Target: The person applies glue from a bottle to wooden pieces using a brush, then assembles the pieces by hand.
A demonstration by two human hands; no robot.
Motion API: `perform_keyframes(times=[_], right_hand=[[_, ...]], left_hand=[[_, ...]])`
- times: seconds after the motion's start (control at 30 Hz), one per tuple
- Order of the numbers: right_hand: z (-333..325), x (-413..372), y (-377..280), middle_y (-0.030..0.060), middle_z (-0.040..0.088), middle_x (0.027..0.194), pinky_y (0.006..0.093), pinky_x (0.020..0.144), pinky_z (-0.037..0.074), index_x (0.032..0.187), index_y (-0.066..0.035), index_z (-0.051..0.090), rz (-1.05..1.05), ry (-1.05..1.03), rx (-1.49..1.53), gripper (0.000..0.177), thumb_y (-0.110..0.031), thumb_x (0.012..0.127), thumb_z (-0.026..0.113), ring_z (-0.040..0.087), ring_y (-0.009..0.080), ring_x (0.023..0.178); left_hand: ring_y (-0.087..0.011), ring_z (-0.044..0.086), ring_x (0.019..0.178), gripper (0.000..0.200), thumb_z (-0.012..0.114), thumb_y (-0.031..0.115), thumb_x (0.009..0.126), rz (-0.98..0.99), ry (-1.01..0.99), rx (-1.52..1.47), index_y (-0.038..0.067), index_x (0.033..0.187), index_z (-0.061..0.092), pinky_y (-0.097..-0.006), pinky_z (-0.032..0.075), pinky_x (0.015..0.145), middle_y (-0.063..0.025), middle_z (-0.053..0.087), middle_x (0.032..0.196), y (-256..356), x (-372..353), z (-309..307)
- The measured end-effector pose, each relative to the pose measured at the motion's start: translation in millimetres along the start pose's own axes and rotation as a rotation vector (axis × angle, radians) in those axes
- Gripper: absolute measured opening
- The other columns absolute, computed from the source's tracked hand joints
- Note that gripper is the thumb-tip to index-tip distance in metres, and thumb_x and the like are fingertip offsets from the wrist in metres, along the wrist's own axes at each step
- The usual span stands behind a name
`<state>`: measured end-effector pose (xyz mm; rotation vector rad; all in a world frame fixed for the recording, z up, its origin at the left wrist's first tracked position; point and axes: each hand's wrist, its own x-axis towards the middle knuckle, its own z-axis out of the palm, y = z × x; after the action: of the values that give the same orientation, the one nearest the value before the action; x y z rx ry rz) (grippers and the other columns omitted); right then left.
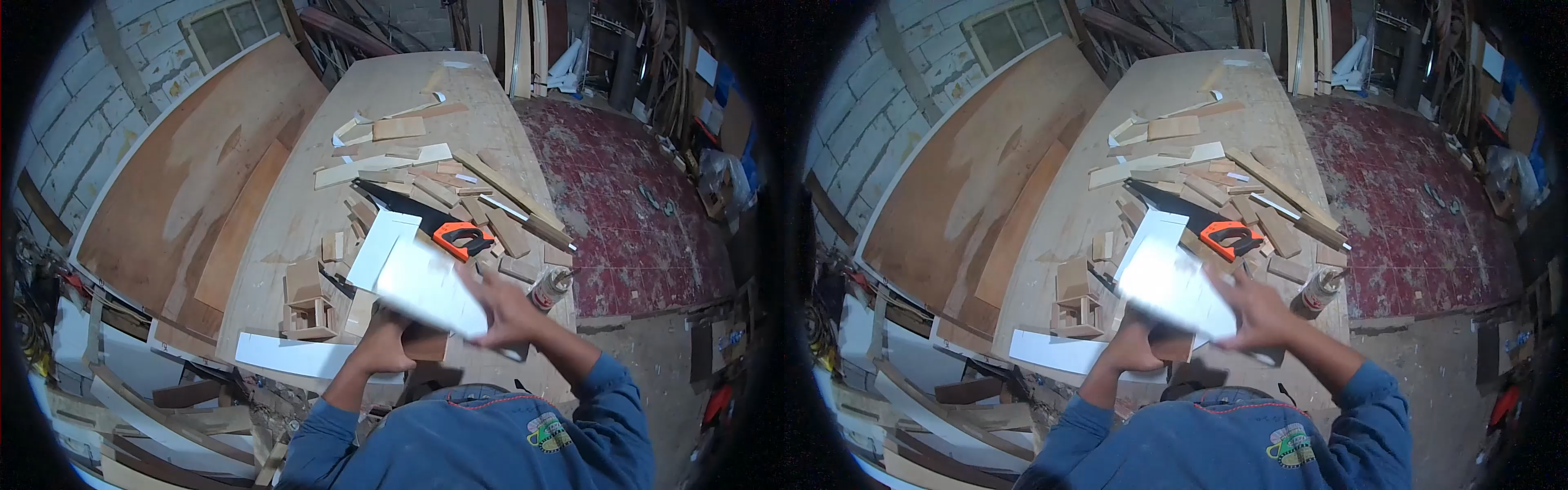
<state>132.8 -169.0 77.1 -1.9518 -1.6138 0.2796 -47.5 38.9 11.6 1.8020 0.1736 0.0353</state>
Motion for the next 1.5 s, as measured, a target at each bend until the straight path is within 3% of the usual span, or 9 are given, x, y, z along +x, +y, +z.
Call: perform_keyframes(times=[0.07,0.17,0.3,0.47,1.03,1.23,1.3,1.37,1.5], right_hand=[[-4.2,1.5,0.7,0.0271,0.049,0.102,0.0435,0.071,0.046,0.147,-0.012,0.026,0.021,0.094,-0.015,0.112,-0.051,0.055,0.076,0.057,0.0398,0.082],[-7.9,-12.4,-36.3,0.0235,0.049,0.097,0.0417,0.068,0.046,0.147,-0.012,0.027,-0.188,-0.139,-0.045,0.112,-0.049,0.054,0.076,0.056,0.0366,0.079],[-23.0,5.0,-4.9,0.0200,0.047,0.095,0.0400,0.071,0.042,0.147,-0.006,0.026,0.033,0.132,0.043,0.111,-0.047,0.056,0.074,0.050,0.0361,0.082],[2.3,-9.8,-47.1,0.0247,0.047,0.103,0.0432,0.078,0.044,0.147,-0.009,0.023,-0.097,0.148,0.192,0.116,-0.049,0.051,0.075,0.052,0.0397,0.091],[2.1,-21.9,-50.5,0.0285,0.048,0.107,0.0442,0.086,0.043,0.147,-0.014,0.028,-0.159,0.211,0.157,0.112,-0.047,0.052,0.077,0.054,0.0433,0.097],[-33.4,-13.2,-18.2,0.0250,0.050,0.098,0.0417,0.077,0.046,0.146,-0.018,0.030,0.080,0.050,0.064,0.103,-0.046,0.059,0.076,0.056,0.0412,0.089],[-34.8,-19.5,-47.4,0.0238,0.051,0.095,0.0420,0.071,0.046,0.146,-0.022,0.032,-0.053,-0.258,-0.068,0.102,-0.050,0.058,0.076,0.058,0.0392,0.083],[-34.1,-13.3,-37.0,0.0227,0.051,0.094,0.0428,0.067,0.046,0.145,-0.025,0.034,-0.068,-0.257,-0.148,0.102,-0.053,0.056,0.076,0.058,0.0381,0.080],[-35.4,-0.3,-21.4,0.0219,0.051,0.092,0.0438,0.069,0.046,0.144,-0.023,0.036,0.062,-0.028,-0.098,0.099,-0.052,0.057,0.076,0.058,0.0392,0.083]], left_hand=[[-0.0342,0.052,0.116,0.093,0.081,0.034,0.053,0.198,0.037,0.937,0.002,0.131,0.044,-0.0443,0.041,0.099,-0.0192,0.055,0.123,50.6,-0.6,-3.0],[-0.0358,0.046,0.122,0.092,0.083,0.031,0.050,-0.158,0.261,-0.768,-0.002,0.128,0.046,-0.0459,0.038,0.102,-0.0238,0.052,0.125,66.0,-3.4,5.2],[-0.0287,0.045,0.124,0.086,0.081,0.020,0.060,0.350,0.076,0.816,0.004,0.134,0.041,-0.0399,0.038,0.104,-0.0167,0.046,0.134,54.3,0.2,-3.0],[-0.0257,0.040,0.128,0.095,0.082,0.016,0.059,0.201,0.084,-0.494,0.004,0.140,0.034,-0.0433,0.029,0.108,-0.0127,0.043,0.138,-52.5,14.1,21.5],[-0.0262,0.038,0.130,0.082,0.073,0.016,0.069,-0.087,0.051,-0.754,0.006,0.140,0.033,-0.0410,0.032,0.108,-0.0122,0.043,0.138,-10.1,19.6,38.0],[-0.0358,0.040,0.128,0.082,0.076,0.016,0.061,0.279,0.131,0.796,0.003,0.134,0.041,-0.0431,0.034,0.106,-0.0208,0.044,0.133,42.0,11.0,13.5],[-0.0289,0.047,0.121,0.070,0.074,0.023,0.074,-0.059,-0.012,-0.620,0.005,0.134,0.042,-0.0408,0.037,0.104,-0.0171,0.049,0.129,59.7,9.3,11.5],[-0.0301,0.047,0.121,0.072,0.075,0.023,0.071,0.633,0.139,0.761,0.006,0.133,0.044,-0.0411,0.037,0.105,-0.0179,0.051,0.127,26.6,21.0,5.0],[-0.0340,0.044,0.124,0.081,0.074,0.033,0.063,0.260,0.093,0.860,0.005,0.134,0.046,-0.0444,0.030,0.107,-0.0197,0.049,0.130,41.4,7.0,5.4]])
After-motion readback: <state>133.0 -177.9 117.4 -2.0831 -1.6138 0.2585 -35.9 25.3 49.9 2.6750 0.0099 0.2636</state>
